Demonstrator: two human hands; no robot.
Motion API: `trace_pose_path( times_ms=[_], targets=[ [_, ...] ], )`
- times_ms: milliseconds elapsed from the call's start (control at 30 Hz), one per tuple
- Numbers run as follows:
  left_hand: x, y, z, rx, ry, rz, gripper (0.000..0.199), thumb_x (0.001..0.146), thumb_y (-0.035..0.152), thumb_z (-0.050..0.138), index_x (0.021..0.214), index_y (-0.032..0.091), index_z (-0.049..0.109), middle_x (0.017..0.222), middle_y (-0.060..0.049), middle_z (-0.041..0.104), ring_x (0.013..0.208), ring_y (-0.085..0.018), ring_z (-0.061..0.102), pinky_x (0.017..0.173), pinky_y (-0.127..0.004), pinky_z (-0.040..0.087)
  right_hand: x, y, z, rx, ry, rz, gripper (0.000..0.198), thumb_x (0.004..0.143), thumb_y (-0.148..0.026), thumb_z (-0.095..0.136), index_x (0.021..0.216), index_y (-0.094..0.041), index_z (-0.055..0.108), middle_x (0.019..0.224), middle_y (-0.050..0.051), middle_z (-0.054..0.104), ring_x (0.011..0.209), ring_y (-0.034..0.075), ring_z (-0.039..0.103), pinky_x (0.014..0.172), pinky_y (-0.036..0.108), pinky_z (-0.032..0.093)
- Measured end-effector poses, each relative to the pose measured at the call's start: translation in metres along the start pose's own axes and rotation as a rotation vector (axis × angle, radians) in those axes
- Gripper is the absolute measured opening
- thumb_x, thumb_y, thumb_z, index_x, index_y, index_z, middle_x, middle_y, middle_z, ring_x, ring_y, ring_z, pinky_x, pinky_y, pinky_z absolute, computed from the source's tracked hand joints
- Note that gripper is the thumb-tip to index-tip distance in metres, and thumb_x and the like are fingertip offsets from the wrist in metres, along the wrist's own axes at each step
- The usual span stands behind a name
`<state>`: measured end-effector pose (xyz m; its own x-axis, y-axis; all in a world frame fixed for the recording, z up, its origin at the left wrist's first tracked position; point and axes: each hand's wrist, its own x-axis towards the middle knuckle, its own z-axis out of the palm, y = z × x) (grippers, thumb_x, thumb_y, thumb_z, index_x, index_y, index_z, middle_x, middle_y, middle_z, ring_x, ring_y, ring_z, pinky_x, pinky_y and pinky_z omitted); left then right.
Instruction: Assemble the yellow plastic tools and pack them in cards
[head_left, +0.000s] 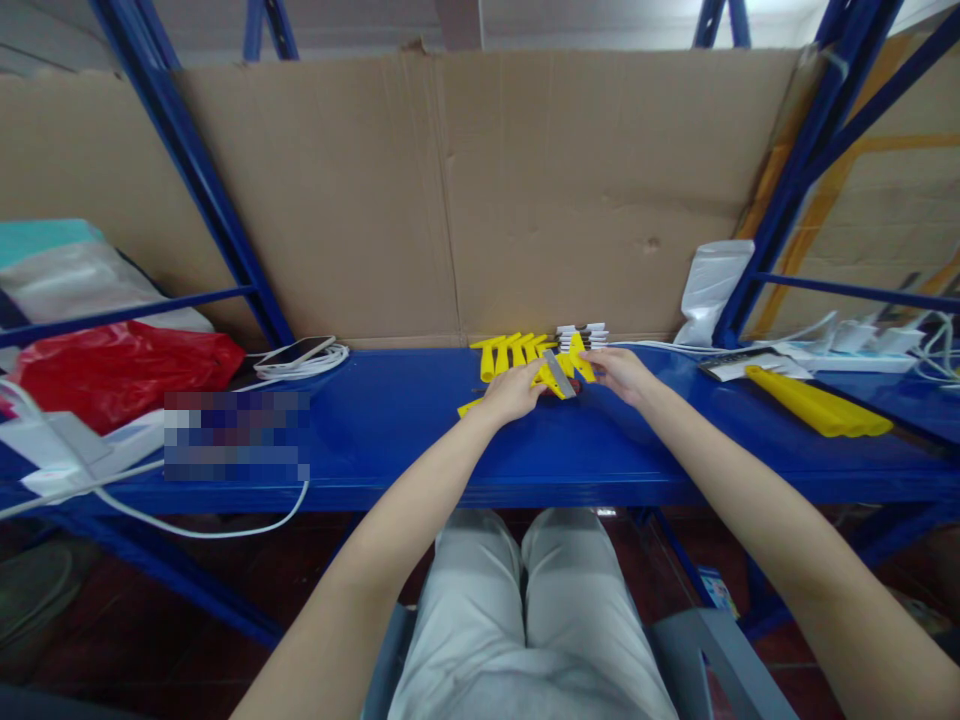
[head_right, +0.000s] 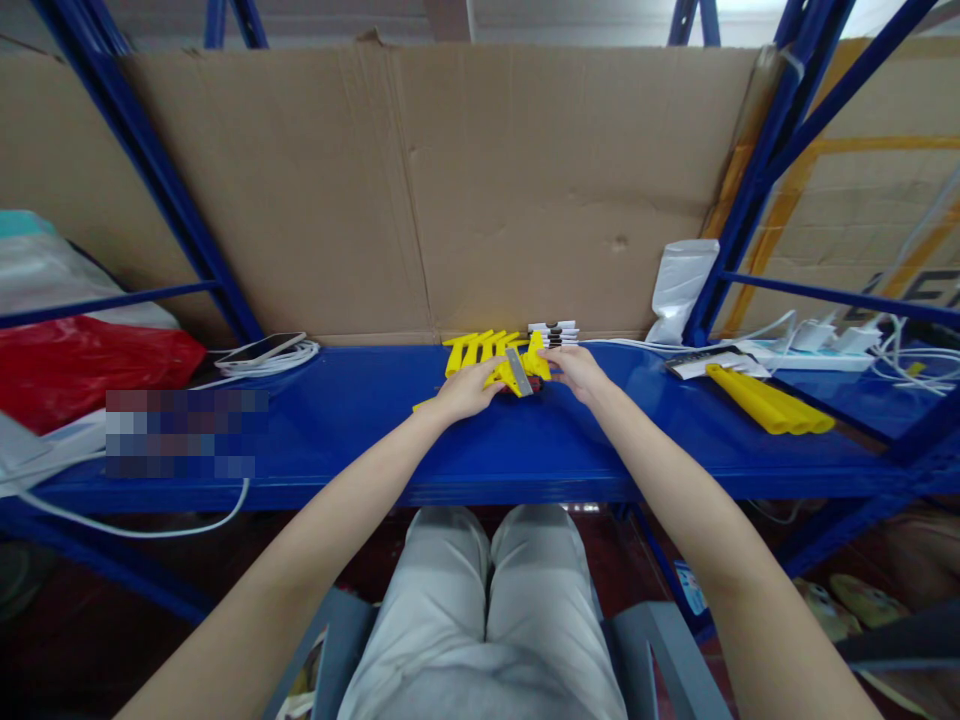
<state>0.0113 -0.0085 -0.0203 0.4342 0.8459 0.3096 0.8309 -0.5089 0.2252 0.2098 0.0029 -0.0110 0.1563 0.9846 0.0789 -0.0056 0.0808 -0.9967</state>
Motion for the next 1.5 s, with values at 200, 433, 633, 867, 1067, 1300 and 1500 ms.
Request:
trace_pose_path(
  times_ms=[200,433,633,867,1067,1300,1500],
  targets=[
    [0.000,0.000,0.000,-0.009,0.007,-0.012,0.055,0.097,0.032,0.053,0.151,0.023,0.044,0.139,-0.012,0.064,0.127,-0.029,0.061,0.106,-0.042,0.046,0.000,0.009,0.009,-0.229,-0.010,-0.158,0.022,0.069,-0.028,0.081,0.059,-0.016,0.065,0.081,0.005,0.075,0.084,0.017,0.067,0.081,0.029,0.051],
    [0.000,0.002,0.004,-0.049,0.004,0.027,0.056,0.098,0.032,0.053,0.152,0.020,0.040,0.141,-0.013,0.063,0.128,-0.027,0.060,0.106,-0.038,0.046,-0.002,0.012,0.015,-0.288,0.006,-0.254,0.021,0.066,-0.028,0.078,0.055,-0.018,0.063,0.075,0.003,0.071,0.078,0.016,0.064,0.082,0.031,0.051],
    [0.001,0.003,0.006,-0.052,0.010,0.027,0.053,0.098,0.032,0.053,0.148,0.020,0.040,0.133,-0.014,0.067,0.126,-0.027,0.062,0.104,-0.040,0.049,0.001,0.016,0.015,-0.331,0.013,-0.275,0.025,0.064,-0.035,0.079,0.054,-0.018,0.064,0.070,0.002,0.068,0.072,0.017,0.062,0.073,0.030,0.052],
    [-0.002,0.005,0.001,-0.045,0.012,0.040,0.039,0.098,0.030,0.050,0.137,0.023,0.050,0.125,-0.011,0.071,0.119,-0.027,0.066,0.098,-0.040,0.051,0.004,0.021,0.014,-0.405,0.028,-0.334,0.031,0.064,-0.039,0.078,0.055,-0.019,0.057,0.077,0.003,0.068,0.078,0.018,0.063,0.080,0.032,0.050],
    [-0.004,0.006,-0.002,-0.062,0.033,0.058,0.032,0.098,0.027,0.050,0.129,0.027,0.060,0.124,-0.007,0.072,0.114,-0.026,0.067,0.096,-0.040,0.051,0.006,0.022,0.013,-0.500,0.088,-0.453,0.019,0.070,-0.034,0.071,0.068,-0.020,0.058,0.087,0.004,0.069,0.089,0.022,0.062,0.089,0.038,0.048],
    [0.000,0.003,0.000,-0.080,0.052,0.034,0.036,0.098,0.028,0.050,0.133,0.023,0.061,0.124,-0.009,0.072,0.113,-0.026,0.068,0.097,-0.039,0.051,0.024,0.023,-0.003,-0.572,0.225,-0.396,0.014,0.080,-0.022,0.055,0.091,-0.018,0.063,0.104,0.009,0.069,0.098,0.023,0.061,0.092,0.038,0.048],
    [0.003,0.000,0.003,-0.117,0.068,0.070,0.042,0.098,0.026,0.051,0.139,0.028,0.060,0.140,-0.003,0.065,0.129,-0.023,0.059,0.108,-0.039,0.046,0.023,0.019,-0.034,-1.170,0.363,-0.268,0.038,0.089,-0.013,0.046,0.114,-0.023,0.073,0.134,0.013,0.060,0.128,0.033,0.047,0.101,0.049,0.043]
  ],
)
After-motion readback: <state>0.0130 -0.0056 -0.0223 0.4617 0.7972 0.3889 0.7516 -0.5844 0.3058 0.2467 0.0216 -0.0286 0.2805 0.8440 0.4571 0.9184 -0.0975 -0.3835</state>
